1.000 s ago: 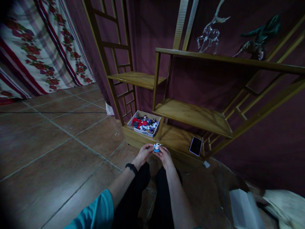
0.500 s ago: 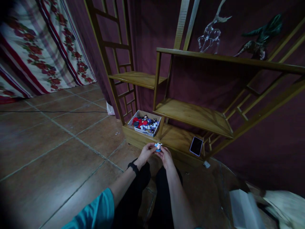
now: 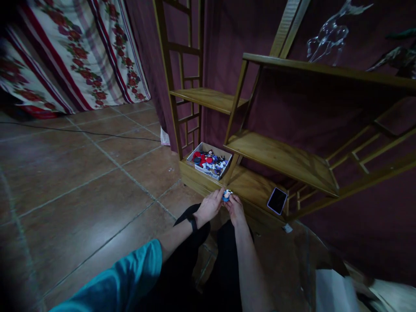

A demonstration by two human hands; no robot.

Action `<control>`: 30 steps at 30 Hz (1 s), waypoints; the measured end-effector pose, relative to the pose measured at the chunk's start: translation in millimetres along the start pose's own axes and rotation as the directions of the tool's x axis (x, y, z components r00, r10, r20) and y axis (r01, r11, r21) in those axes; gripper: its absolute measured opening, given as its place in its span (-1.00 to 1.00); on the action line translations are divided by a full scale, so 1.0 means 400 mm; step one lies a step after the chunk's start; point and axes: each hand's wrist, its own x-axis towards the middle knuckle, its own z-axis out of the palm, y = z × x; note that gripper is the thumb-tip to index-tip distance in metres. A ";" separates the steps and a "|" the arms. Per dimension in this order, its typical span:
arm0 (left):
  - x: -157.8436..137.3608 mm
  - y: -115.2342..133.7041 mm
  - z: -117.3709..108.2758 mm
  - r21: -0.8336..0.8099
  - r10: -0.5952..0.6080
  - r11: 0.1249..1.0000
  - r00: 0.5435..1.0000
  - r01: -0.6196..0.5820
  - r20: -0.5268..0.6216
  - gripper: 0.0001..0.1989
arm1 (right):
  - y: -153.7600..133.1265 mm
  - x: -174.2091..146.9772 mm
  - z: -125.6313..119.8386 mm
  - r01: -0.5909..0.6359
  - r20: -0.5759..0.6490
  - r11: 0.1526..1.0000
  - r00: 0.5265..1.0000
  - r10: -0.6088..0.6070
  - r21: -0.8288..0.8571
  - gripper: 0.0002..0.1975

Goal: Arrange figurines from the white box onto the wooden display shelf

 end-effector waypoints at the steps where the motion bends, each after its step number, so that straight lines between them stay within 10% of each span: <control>1: 0.000 0.001 -0.006 0.037 0.021 0.999 1.000 -0.022 0.005 -0.42 | 0.001 -0.001 -0.001 0.002 0.008 1.000 1.000 -0.002 -0.001 -0.87; 30: -0.031 0.044 -0.053 0.109 0.141 0.984 0.990 -0.140 -0.002 -0.41 | -0.001 -0.021 -0.009 0.043 0.084 0.999 0.995 -0.044 0.018 -0.82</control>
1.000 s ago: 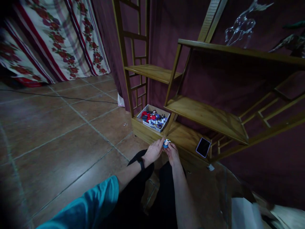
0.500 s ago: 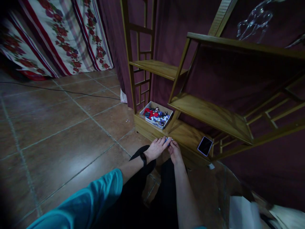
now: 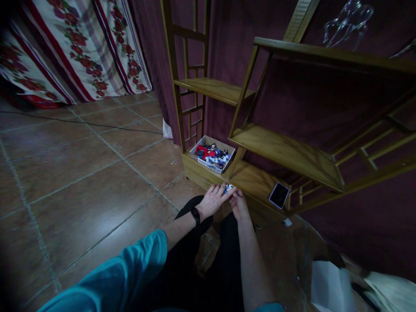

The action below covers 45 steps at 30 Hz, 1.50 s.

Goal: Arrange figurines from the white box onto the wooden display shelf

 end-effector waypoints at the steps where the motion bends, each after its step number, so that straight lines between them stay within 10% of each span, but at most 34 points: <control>1: 0.000 0.000 0.000 0.015 -0.002 1.000 1.000 0.002 0.005 -0.40 | 0.000 0.000 0.000 0.001 -0.001 1.000 1.000 -0.001 -0.005 -0.82; 7: -0.002 -0.001 0.004 0.032 -0.010 0.999 1.000 0.010 0.006 -0.33 | -0.001 -0.003 -0.001 0.007 0.013 1.000 1.000 -0.007 0.018 -0.83; 11: 0.000 -0.019 0.018 -0.280 -0.151 0.950 0.988 0.138 -0.026 -0.32 | -0.002 -0.005 0.006 0.009 -0.004 1.000 1.000 -0.009 0.029 -0.86; 16: 0.027 -0.068 0.055 -0.742 -0.456 0.578 0.888 0.339 0.050 -0.68 | -0.006 -0.006 0.023 0.007 -0.001 1.000 1.000 -0.007 0.012 -0.85; 27: 0.059 -0.121 0.080 -0.862 -0.439 -0.217 0.743 0.458 0.505 -0.76 | -0.003 -0.002 0.033 0.015 -0.031 1.000 0.999 -0.014 0.013 -0.80; 45: 0.078 -0.158 0.107 -0.749 -0.410 -0.405 0.628 0.525 0.662 -0.86 | 0.016 0.030 0.021 0.014 -0.091 1.000 0.996 -0.014 -0.003 -0.73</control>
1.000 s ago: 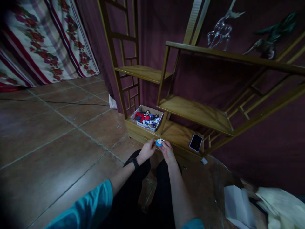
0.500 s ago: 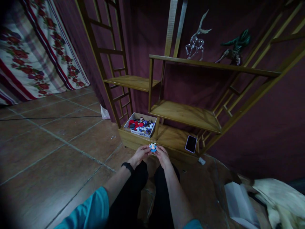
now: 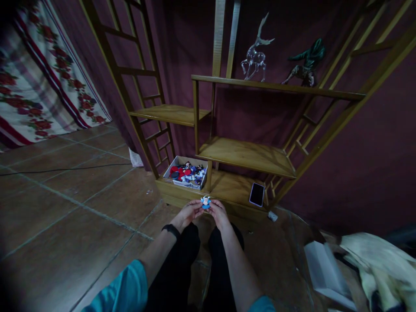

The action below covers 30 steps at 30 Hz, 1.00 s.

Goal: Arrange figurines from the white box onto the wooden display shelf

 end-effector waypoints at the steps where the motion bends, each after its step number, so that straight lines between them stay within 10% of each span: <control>1: -0.002 0.002 0.001 -0.002 -0.006 1.000 1.000 0.006 0.008 -0.86 | 0.000 0.001 0.000 -0.003 -0.002 1.000 1.000 0.003 -0.001 -0.72; 30: -0.001 -0.015 -0.001 -0.016 0.195 0.981 0.981 -0.196 -0.011 -0.80 | -0.014 -0.016 0.016 -0.045 0.014 0.995 0.999 0.046 -0.089 -0.75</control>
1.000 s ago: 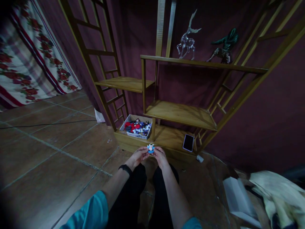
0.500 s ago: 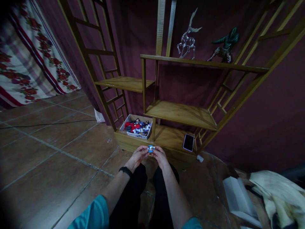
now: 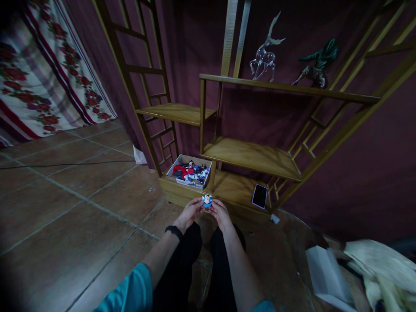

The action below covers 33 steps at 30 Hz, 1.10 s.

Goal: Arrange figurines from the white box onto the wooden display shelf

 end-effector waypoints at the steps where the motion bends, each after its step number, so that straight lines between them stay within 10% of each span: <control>1: 0.001 -0.001 0.000 -0.008 -0.006 1.000 1.000 0.006 -0.001 -0.81 | -0.001 -0.001 0.001 -0.005 -0.002 1.000 1.000 0.005 0.002 -0.76; 33: -0.012 -0.001 0.008 0.095 0.041 0.994 0.991 -0.054 0.125 -0.66 | 0.017 0.018 -0.012 0.017 0.026 1.000 1.000 -0.017 -0.001 -0.60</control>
